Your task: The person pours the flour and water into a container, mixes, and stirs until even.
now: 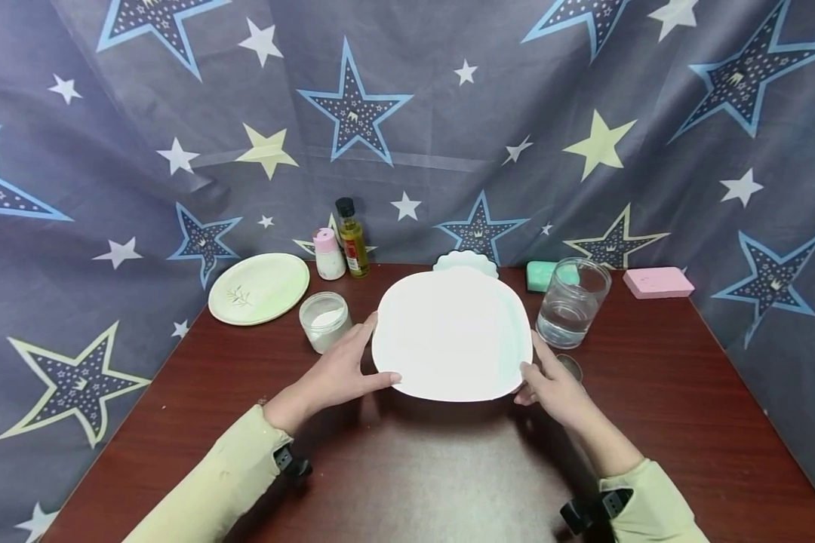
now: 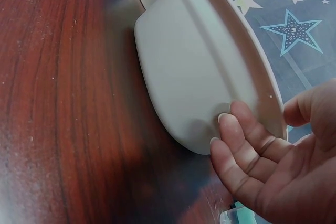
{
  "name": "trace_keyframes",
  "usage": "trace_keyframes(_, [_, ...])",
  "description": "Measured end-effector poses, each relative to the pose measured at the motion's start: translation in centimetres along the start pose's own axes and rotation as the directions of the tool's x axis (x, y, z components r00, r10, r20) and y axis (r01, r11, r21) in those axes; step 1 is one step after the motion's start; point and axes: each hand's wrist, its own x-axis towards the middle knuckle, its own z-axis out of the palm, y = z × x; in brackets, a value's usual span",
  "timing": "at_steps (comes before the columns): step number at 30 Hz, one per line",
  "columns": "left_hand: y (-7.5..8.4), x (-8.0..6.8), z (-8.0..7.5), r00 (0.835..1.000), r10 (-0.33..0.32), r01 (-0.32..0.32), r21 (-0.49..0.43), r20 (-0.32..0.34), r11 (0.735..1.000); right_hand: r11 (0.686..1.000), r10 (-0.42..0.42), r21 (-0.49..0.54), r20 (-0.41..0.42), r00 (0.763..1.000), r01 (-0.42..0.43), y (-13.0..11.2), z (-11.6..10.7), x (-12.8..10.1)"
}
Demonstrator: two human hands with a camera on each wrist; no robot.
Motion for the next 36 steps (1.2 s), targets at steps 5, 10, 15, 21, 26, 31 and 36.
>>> trace_keyframes(5, [-0.2,0.2,0.1,0.999,-0.004,0.005,-0.036,0.032,0.999,1.0,-0.014,0.018,0.008,1.0,0.014,0.0,-0.1,-0.1])
trace_keyframes(10, [-0.2,0.2,0.1,0.999,-0.017,0.019,-0.053,0.046,0.998,0.999,-0.039,0.022,0.016,0.999,0.039,0.2,-0.2,0.0])
trace_keyframes(15, [-0.2,0.3,0.0,0.998,-0.023,0.027,-0.066,0.053,0.997,0.998,-0.052,0.023,0.029,0.998,0.052,0.3,-0.5,0.0])
trace_keyframes(21, [-0.1,0.2,-0.2,0.997,-0.027,0.033,-0.093,0.07,0.995,0.995,-0.1,-0.017,0.026,0.995,0.1,0.3,-1.3,-0.2])
trace_keyframes(26, [-0.1,0.3,-0.2,0.997,-0.026,0.034,-0.106,0.076,0.994,0.991,-0.109,-0.083,-0.076,0.991,0.102,-0.1,-2.3,-0.3])
trace_keyframes(31, [-0.2,0.3,-0.2,0.996,-0.034,0.043,-0.111,0.078,0.993,0.984,-0.134,-0.153,-0.265,0.955,0.095,-0.5,-3.3,-0.5])
trace_keyframes(36, [-0.2,0.3,-0.2,0.996,-0.034,0.043,-0.107,0.078,0.993,0.974,-0.177,-0.207,-0.448,0.876,0.091,-0.7,-4.4,-0.4])
